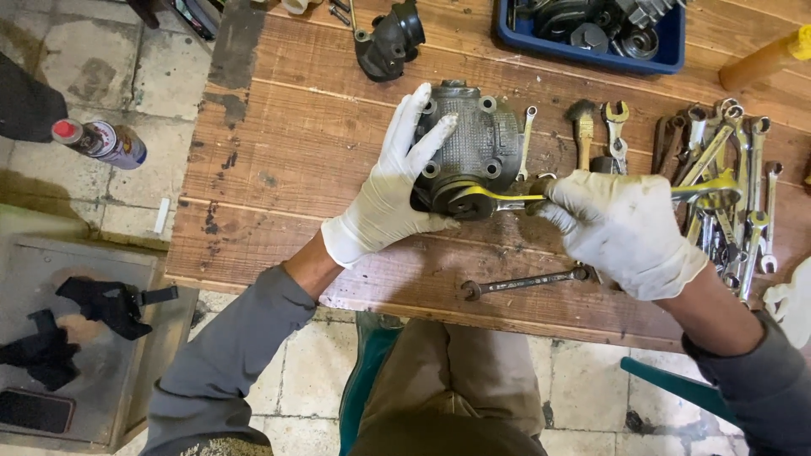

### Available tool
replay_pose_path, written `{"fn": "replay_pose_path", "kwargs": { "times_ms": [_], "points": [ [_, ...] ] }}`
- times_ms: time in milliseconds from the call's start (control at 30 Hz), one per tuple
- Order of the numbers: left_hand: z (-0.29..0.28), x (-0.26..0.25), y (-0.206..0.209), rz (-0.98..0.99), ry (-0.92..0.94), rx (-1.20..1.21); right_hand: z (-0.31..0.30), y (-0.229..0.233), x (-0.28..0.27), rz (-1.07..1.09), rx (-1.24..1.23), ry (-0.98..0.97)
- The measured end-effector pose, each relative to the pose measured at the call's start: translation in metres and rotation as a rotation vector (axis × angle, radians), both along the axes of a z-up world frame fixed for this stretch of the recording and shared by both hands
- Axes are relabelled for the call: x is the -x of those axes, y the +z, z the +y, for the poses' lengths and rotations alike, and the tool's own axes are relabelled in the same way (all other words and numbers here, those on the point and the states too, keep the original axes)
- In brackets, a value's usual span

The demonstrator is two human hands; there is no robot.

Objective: The person assembles a mechanical component, likely an engine casing, on a wooden workbench. They insert a circular part into the casing, use a yellow wrench to tighten it, and then attach a black plastic cover to the top of the assembly.

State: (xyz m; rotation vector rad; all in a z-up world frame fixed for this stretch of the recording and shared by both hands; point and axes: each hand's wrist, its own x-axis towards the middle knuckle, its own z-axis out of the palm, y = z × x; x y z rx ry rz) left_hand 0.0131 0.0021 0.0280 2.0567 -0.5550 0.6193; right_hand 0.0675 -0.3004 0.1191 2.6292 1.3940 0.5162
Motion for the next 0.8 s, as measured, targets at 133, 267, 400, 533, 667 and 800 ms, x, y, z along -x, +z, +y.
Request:
{"fn": "replay_pose_path", "kwargs": {
  "times_ms": [133,267,400,533,667,800],
  "points": [
    [0.000,0.001,-0.002,0.024,-0.002,-0.004,-0.007,-0.016,0.014,-0.075,0.055,-0.061],
    [0.000,0.001,0.000,0.033,-0.002,-0.011,-0.004,-0.025,0.030,0.081,-0.096,-0.084],
    [0.000,0.002,0.002,0.028,-0.007,-0.008,-0.009,-0.031,0.030,0.193,-0.232,-0.043],
    [0.003,0.002,0.000,-0.018,-0.017,-0.004,-0.005,0.008,0.021,0.351,-0.246,-0.017],
    [0.003,0.001,-0.004,0.021,-0.041,0.019,-0.014,0.037,0.005,-0.019,0.104,-0.021],
    [0.006,0.008,0.009,0.052,-0.124,0.075,-0.005,0.052,-0.020,-0.300,0.352,0.095]
  ]
}}
